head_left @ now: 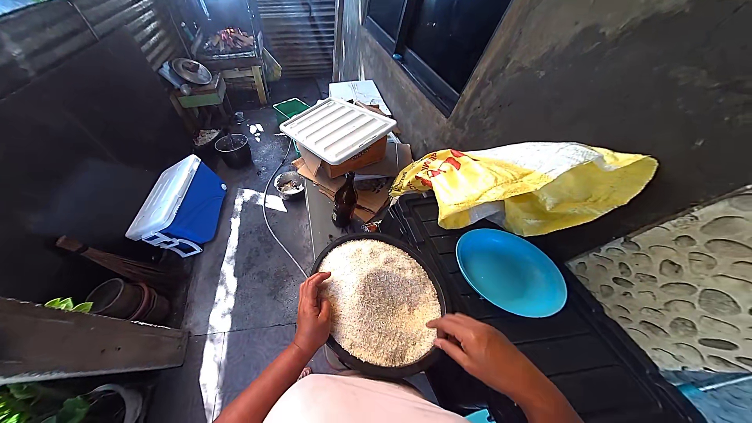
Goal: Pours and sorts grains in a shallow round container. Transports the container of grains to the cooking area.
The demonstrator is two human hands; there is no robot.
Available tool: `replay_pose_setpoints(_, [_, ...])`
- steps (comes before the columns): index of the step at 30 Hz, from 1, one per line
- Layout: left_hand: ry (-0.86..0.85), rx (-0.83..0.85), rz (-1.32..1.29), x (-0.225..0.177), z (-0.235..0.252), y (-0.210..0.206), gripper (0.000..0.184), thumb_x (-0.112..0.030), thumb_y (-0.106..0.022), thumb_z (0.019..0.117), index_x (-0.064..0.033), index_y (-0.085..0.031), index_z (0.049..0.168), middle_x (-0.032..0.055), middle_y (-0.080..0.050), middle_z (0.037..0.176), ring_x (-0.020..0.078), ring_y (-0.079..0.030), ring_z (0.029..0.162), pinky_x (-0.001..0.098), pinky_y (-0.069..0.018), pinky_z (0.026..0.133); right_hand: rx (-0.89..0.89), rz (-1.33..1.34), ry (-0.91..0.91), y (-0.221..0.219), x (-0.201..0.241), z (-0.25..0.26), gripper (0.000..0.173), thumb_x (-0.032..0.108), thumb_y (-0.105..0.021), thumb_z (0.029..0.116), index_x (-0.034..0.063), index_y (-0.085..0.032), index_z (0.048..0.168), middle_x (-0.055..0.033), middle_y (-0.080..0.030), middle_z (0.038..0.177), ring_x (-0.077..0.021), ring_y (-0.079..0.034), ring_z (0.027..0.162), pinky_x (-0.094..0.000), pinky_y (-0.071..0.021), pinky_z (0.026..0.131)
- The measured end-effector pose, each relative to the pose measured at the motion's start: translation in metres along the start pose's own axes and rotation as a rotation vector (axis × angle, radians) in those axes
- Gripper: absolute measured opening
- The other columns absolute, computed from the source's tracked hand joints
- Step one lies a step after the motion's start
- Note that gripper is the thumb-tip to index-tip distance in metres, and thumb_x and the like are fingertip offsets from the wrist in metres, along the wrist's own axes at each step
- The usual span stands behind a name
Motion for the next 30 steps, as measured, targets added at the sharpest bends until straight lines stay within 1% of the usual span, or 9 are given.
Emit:
replay_pose_setpoints(2, [-0.003,-0.004,0.004,0.000,0.000,0.000,0.046,0.001,-0.047,0.0900,-0.0023,-0.060,0.134,0.0117,-0.062,0.138,0.0223,-0.053,0.133,0.0395,-0.0393,0.116,-0.044,-0.115,-0.045,0.003,-0.002,0.012,0.036,0.008,-0.077,0.0839,0.0034,-0.073,0.120,-0.0154,-0.073,0.112,-0.0367,-0.068,0.106,-0.0509,-0.0585,0.089])
replay_pose_setpoints(5, [-0.001,-0.009,-0.002,0.001,0.000,0.001,0.044,0.001,-0.046,0.0915,-0.0019,-0.060,0.134,0.0121,-0.061,0.138,0.0217,-0.053,0.133,0.0382,-0.0397,0.115,0.071,-0.232,-0.172,-0.008,-0.003,0.025,0.053,-0.003,-0.072,0.0855,0.0007,-0.062,0.138,-0.0195,-0.066,0.131,-0.0386,-0.061,0.124,-0.0499,-0.0542,0.099])
replay_pose_setpoints(9, [0.001,-0.007,-0.012,0.002,0.000,0.000,0.044,0.001,-0.046,0.0923,-0.0016,-0.060,0.134,0.0119,-0.062,0.137,0.0215,-0.053,0.133,0.0381,-0.0403,0.115,0.153,-0.281,-0.222,-0.026,0.008,0.037,0.047,-0.007,-0.058,0.0929,0.0011,-0.060,0.139,-0.0199,-0.066,0.125,-0.0368,-0.063,0.119,-0.0475,-0.0570,0.092])
replay_pose_setpoints(12, [0.017,-0.009,-0.014,0.002,-0.001,0.000,0.043,0.000,-0.046,0.0928,-0.0008,-0.060,0.134,0.0128,-0.062,0.137,0.0219,-0.053,0.133,0.0388,-0.0403,0.115,0.318,-0.206,-0.233,-0.043,0.027,0.048,0.046,-0.004,-0.051,0.0976,-0.0006,-0.054,0.143,-0.0208,-0.063,0.133,-0.0364,-0.060,0.127,-0.0488,-0.0535,0.100])
replay_pose_setpoints(17, [0.063,0.012,0.013,0.004,-0.002,0.001,0.043,-0.003,-0.046,0.0936,-0.0005,-0.059,0.135,0.0142,-0.061,0.138,0.0243,-0.053,0.135,0.0438,-0.0410,0.115,0.310,0.069,-0.004,-0.037,0.055,0.067,0.042,0.001,-0.057,0.0975,0.0000,-0.059,0.139,-0.0218,-0.063,0.133,-0.0353,-0.065,0.119,-0.0494,-0.0537,0.101])
replay_pose_setpoints(20, [0.081,0.021,0.005,0.005,-0.003,0.000,0.043,-0.004,-0.045,0.0954,-0.0035,-0.058,0.137,0.0117,-0.059,0.141,0.0223,-0.052,0.135,0.0429,-0.0420,0.114,0.117,0.160,0.070,-0.003,0.036,0.084,0.033,0.005,-0.061,0.0987,0.0024,-0.066,0.131,-0.0191,-0.068,0.126,-0.0322,-0.071,0.106,-0.0490,-0.0578,0.094])
replay_pose_setpoints(23, [0.072,0.040,0.002,0.006,-0.003,-0.001,0.044,-0.003,-0.043,0.0962,-0.0037,-0.057,0.138,0.0117,-0.058,0.142,0.0228,-0.051,0.135,0.0431,-0.0408,0.115,0.015,0.084,0.002,0.021,-0.004,0.106,0.029,0.003,-0.059,0.1000,0.0003,-0.067,0.128,-0.0203,-0.068,0.124,-0.0345,-0.069,0.108,-0.0524,-0.0555,0.098])
replay_pose_setpoints(27, [0.057,0.040,-0.007,0.005,-0.002,0.000,0.041,-0.002,-0.040,0.0975,-0.0027,-0.058,0.135,0.0112,-0.058,0.142,0.0223,-0.051,0.135,0.0424,-0.0401,0.115,0.080,0.081,-0.121,0.021,-0.033,0.127,0.025,0.004,-0.054,0.1034,0.0013,-0.071,0.122,-0.0176,-0.072,0.120,-0.0317,-0.069,0.112,-0.0503,-0.0520,0.102])
replay_pose_setpoints(30, [0.058,0.036,-0.009,0.005,-0.002,-0.001,0.042,-0.002,-0.039,0.0974,-0.0038,-0.058,0.135,0.0104,-0.058,0.142,0.0221,-0.050,0.136,0.0419,-0.0397,0.115,0.173,0.056,-0.139,-0.002,-0.038,0.134,0.033,0.001,-0.051,0.1024,0.0055,-0.068,0.131,-0.0180,-0.067,0.129,-0.0335,-0.065,0.119,-0.0524,-0.0496,0.105])
Point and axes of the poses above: each hand's wrist, its own z-axis towards the middle knuckle, its own y-axis out of the back of the hand, x = y × z, the point moved 5 cm from there along z, towards the middle knuckle
